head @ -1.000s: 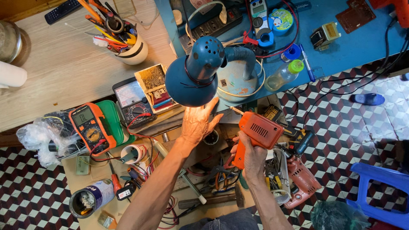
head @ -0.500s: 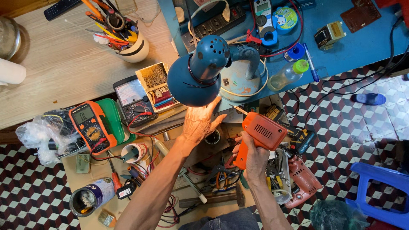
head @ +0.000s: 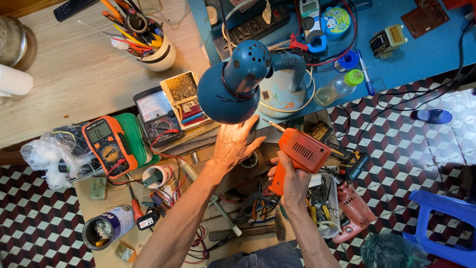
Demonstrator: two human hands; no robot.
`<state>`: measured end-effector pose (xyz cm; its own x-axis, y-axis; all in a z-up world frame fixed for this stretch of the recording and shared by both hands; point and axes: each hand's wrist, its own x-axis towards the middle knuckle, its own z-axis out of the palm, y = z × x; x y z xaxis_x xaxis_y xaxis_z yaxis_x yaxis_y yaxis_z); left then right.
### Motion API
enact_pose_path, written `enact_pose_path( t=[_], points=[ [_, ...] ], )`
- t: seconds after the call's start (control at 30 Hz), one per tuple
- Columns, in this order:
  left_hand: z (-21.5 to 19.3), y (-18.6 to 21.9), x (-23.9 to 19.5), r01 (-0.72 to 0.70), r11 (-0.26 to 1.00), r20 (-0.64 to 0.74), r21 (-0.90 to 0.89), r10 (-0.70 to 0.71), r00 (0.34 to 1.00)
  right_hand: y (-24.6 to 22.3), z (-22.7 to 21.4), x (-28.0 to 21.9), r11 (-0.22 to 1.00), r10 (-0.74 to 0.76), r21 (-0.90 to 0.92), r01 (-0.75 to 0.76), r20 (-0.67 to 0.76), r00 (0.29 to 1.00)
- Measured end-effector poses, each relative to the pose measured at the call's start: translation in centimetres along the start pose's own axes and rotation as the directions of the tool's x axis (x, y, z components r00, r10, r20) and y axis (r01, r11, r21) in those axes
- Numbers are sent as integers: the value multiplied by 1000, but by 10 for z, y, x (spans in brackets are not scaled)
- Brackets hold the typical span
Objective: The person works at a cluttered electronics workbench, handling a small cylindrical component and using a heat gun to apply heat to it. They adjust a desk lamp for better lighting and continue heating the component while holding it with their left hand.
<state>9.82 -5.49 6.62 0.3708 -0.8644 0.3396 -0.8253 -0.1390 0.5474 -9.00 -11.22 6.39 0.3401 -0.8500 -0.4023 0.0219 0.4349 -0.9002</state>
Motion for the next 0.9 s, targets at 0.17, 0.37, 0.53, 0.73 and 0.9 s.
enact_pose_path(
  t=[0.17, 0.37, 0.53, 0.73, 0.9],
  points=[
    [-3, -3, -9, 76, 996, -88, -39, -79, 993, -3, 1, 3, 1000, 10, -12, -10, 5, 1000],
    [5, 2, -23, 241, 969, -65, -53, -245, 967, -8, 9, -1, 999, 36, -35, -35, 19, 999],
    [9, 7, -27, 172, 985, -100, -11, -172, 980, -9, 12, -2, 998, 38, -41, -37, 34, 999],
    [8, 7, -22, 163, 986, -80, -22, -164, 983, -7, 12, 1, 998, 57, -41, -55, 39, 998],
    [6, 2, -22, 210, 976, -42, -60, -212, 976, -6, 10, 1, 999, 27, -42, -24, 76, 997]
  ],
)
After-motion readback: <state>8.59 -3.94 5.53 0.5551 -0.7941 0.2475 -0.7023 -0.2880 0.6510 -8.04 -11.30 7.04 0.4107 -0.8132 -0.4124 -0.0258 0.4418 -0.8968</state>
